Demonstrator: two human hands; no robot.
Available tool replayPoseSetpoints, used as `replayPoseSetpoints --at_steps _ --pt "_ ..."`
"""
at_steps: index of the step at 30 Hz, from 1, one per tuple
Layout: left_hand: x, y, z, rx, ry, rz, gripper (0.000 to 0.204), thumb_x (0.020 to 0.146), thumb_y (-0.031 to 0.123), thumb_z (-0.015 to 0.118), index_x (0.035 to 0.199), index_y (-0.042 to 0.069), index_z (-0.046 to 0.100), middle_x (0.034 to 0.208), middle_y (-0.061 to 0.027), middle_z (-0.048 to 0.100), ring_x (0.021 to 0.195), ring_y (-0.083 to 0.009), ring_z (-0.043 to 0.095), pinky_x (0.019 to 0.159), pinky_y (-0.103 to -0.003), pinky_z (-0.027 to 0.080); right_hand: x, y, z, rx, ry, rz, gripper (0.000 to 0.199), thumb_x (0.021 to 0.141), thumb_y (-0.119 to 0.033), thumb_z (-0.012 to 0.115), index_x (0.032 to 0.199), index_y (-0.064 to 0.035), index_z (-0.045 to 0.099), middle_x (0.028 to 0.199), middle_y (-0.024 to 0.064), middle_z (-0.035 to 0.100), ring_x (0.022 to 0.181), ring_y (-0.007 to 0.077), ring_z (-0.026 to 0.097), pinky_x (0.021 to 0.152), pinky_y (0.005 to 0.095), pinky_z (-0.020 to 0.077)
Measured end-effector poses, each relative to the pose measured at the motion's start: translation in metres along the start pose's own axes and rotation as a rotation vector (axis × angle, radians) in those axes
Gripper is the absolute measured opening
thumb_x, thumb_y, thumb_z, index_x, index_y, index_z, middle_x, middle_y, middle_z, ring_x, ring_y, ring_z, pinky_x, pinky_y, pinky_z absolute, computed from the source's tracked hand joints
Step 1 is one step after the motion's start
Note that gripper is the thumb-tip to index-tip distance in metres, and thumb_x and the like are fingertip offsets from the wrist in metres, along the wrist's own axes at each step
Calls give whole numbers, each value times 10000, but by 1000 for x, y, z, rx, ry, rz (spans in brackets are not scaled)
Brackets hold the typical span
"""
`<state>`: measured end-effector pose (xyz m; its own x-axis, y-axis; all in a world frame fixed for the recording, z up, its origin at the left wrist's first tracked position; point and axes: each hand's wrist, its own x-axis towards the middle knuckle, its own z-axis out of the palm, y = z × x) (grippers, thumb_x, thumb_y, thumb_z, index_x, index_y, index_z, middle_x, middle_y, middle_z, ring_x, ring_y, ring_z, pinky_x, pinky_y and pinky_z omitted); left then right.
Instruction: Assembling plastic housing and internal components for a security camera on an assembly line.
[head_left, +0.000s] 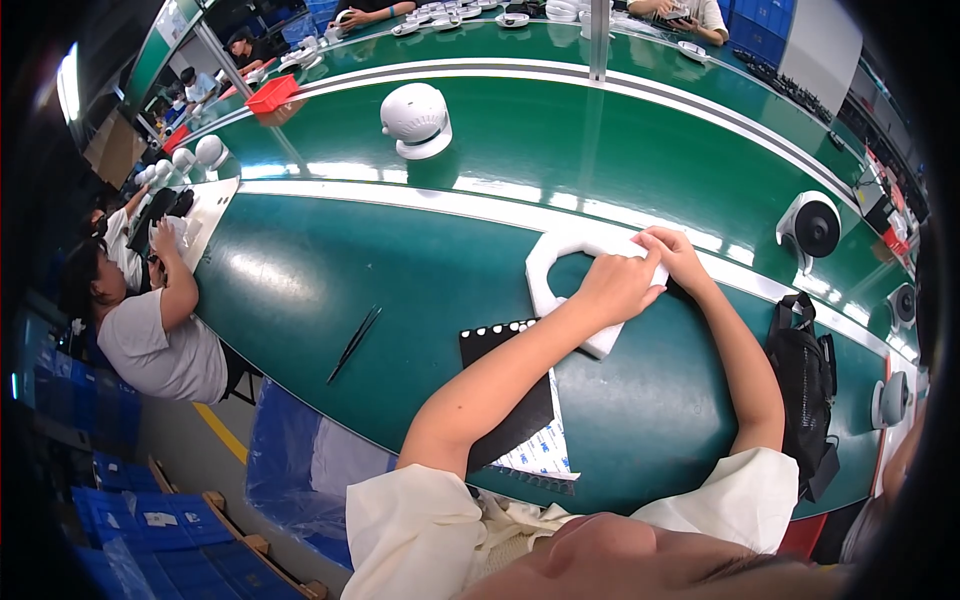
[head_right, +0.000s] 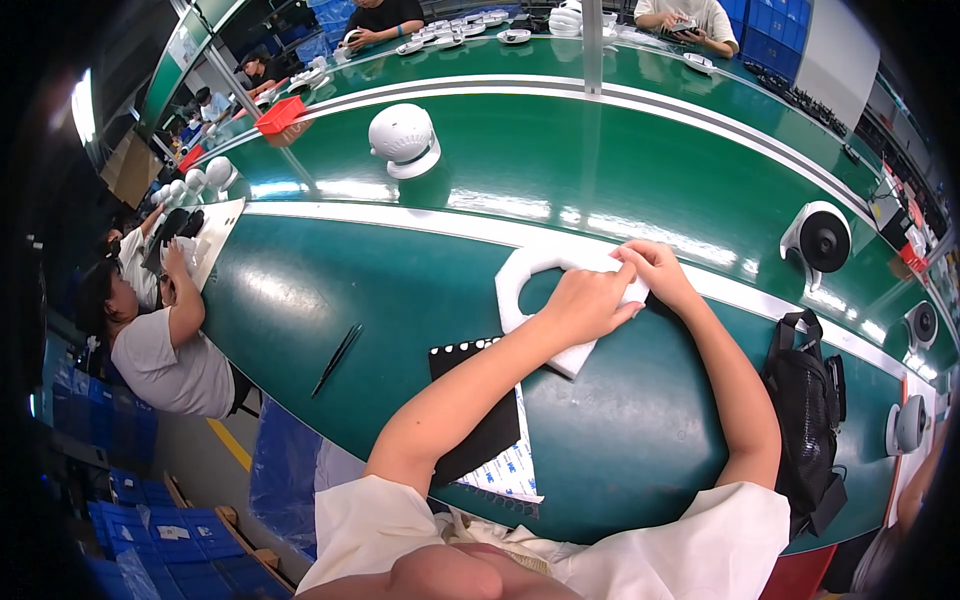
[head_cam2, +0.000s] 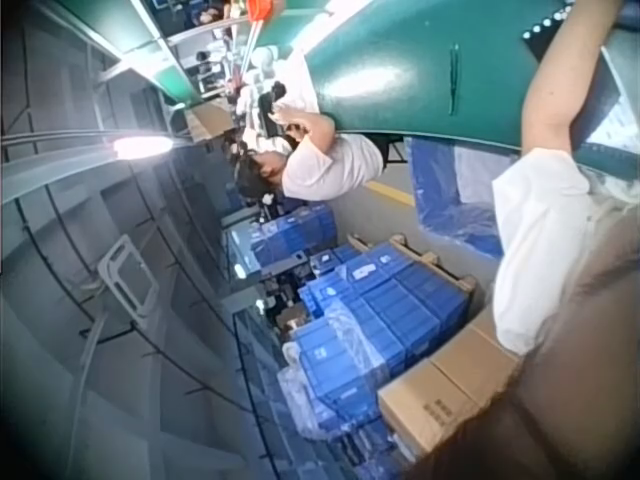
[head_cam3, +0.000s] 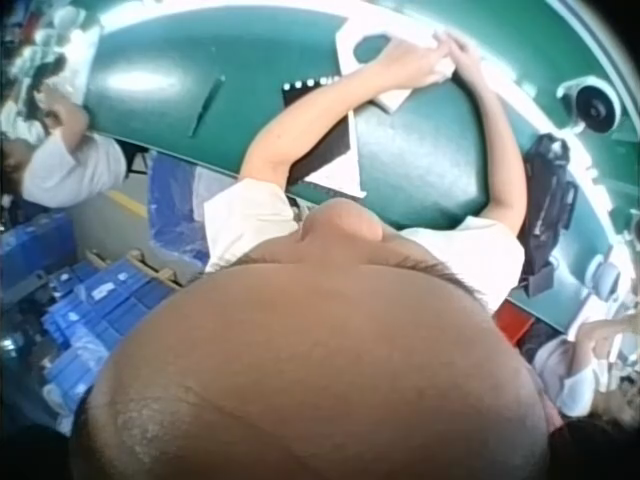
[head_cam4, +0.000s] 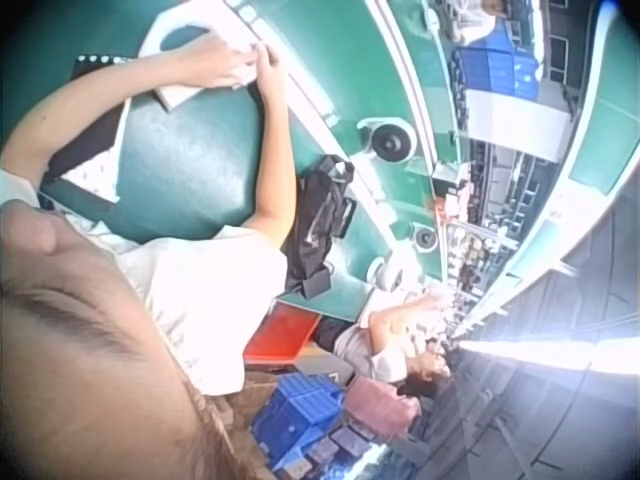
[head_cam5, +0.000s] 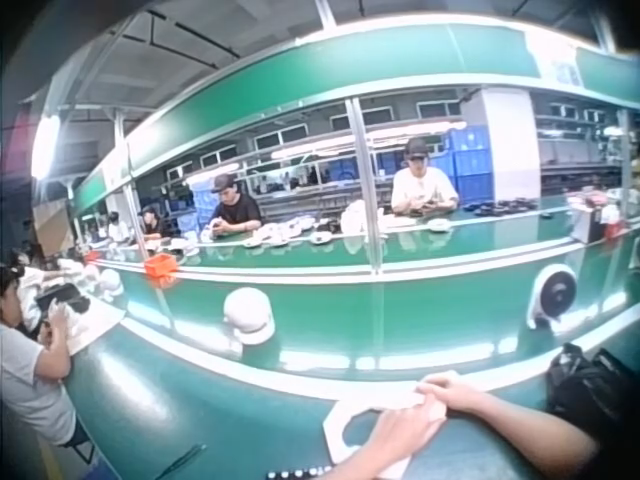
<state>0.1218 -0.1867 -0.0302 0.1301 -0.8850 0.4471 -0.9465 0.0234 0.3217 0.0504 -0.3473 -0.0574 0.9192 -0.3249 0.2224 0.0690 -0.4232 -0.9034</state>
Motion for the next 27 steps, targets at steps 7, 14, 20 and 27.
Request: replayPoseSetpoints --at_steps 7,14,20,27 --pt "0 0 0 2 -5 -1 476 775 305 592 1065 -28 415 638 -115 595 577 -278 592 489 -374 447 -1 1 0 10 11 6 227 858 -183 501 869 8 623 707 12 573 653 66 481 616 225 406" --pt "-1 0 0 -1 -1 0 475 769 301 598 1061 -29 421 636 -114 595 579 -275 592 485 -370 447 0 -1 1 21 -5 28 237 862 -191 494 871 10 621 723 10 572 671 72 482 638 222 404" --pt "0 -1 2 -18 -11 1 457 765 287 600 1055 -23 432 665 -115 605 595 -274 597 499 -371 451 -1 0 -1 13 0 12 255 870 -200 476 870 13 616 685 5 549 661 68 475 635 220 398" --pt "0 0 -1 -22 -33 -11 446 766 281 599 1058 -13 435 679 -117 609 601 -278 598 510 -376 453 -1 0 1 21 2 16 269 877 -211 467 870 13 617 645 3 527 656 69 475 627 223 394"
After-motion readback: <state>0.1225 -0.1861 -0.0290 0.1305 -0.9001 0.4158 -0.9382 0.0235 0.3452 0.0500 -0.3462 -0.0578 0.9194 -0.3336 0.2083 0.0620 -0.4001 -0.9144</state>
